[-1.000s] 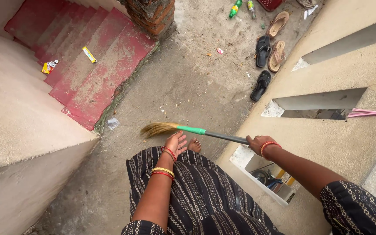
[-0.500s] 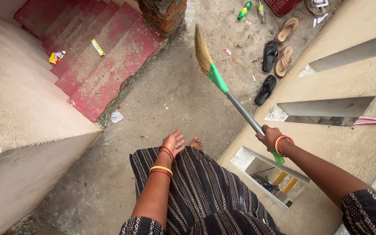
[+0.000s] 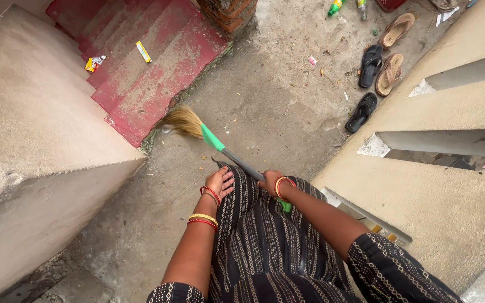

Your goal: Sweeping the floor of an outdoor balcony and a set of stairs using a broom.

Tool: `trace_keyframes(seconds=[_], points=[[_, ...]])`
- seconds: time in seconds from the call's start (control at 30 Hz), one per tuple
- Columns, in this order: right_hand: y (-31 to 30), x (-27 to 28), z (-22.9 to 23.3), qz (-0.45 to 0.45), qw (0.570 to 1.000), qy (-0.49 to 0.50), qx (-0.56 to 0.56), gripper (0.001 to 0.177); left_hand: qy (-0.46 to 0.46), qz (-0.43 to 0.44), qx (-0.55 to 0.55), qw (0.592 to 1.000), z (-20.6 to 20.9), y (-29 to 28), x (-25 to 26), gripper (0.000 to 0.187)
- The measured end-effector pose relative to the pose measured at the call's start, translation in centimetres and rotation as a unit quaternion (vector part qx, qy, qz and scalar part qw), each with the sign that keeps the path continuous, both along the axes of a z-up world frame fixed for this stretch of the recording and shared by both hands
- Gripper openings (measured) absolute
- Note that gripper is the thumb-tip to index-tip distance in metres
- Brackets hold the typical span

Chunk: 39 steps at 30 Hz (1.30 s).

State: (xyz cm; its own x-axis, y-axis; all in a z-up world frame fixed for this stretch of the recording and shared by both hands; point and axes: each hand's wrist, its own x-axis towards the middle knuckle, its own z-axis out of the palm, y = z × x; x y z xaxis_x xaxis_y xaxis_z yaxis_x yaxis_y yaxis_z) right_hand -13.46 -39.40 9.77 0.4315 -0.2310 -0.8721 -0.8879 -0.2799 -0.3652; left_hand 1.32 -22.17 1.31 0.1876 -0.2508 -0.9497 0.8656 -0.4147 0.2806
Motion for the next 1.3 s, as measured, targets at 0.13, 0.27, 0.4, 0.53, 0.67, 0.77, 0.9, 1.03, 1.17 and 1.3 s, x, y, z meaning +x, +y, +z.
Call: trace_keyframes(seconds=[0.13, 0.27, 0.4, 0.53, 0.67, 0.77, 0.9, 1.03, 1.17, 1.3], points=[[-7.9, -3.3, -4.1, -0.139, 0.99, -0.014, -0.018, 0.037, -0.016, -0.019, 0.007, 1.0, 1.1, -1.6, 0.5, 0.057], [-15.8, -6.7, -5.0, -0.346, 0.936, -0.061, 0.014, 0.033, 0.004, -0.017, -0.001, 1.0, 1.2, -3.9, -0.2, 0.055], [-18.9, -8.1, -0.2, -0.343, 0.937, -0.047, -0.048, 0.033, -0.003, -0.037, -0.031, 0.999, 1.1, -6.7, -0.5, 0.055], [-16.6, -10.7, 3.9, -0.266, 0.96, -0.019, -0.086, 0.03, 0.012, -0.052, -0.044, 0.998, 0.3, -8.3, -0.4, 0.055], [-15.9, -15.4, 1.2, 0.032, 0.989, 0.044, -0.135, 0.036, 0.03, -0.054, -0.043, 0.997, -1.2, -9.2, 0.5, 0.055], [-17.6, -18.2, -0.6, 0.198, 0.959, 0.09, -0.182, 0.038, 0.037, -0.058, -0.034, 0.997, -2.1, -10.2, 1.7, 0.055], [-22.2, -19.8, -0.5, 0.154, 0.945, 0.196, -0.211, 0.04, 0.032, -0.089, -0.049, 0.994, -1.5, -12.7, 3.9, 0.056], [-24.8, -19.3, -2.2, 0.007, 0.944, 0.223, -0.244, 0.041, 0.037, -0.122, -0.035, 0.991, -0.4, -16.7, 6.7, 0.056], [-23.6, -8.4, 5.0, -0.175, 0.946, 0.15, -0.226, 0.062, 0.042, -0.093, -0.06, 0.993, 0.6, -21.1, 9.9, 0.057], [-21.2, -2.4, 4.1, -0.208, 0.962, 0.078, -0.157, 0.065, 0.053, -0.111, -0.078, 0.989, 0.4, -24.8, 12.1, 0.058]])
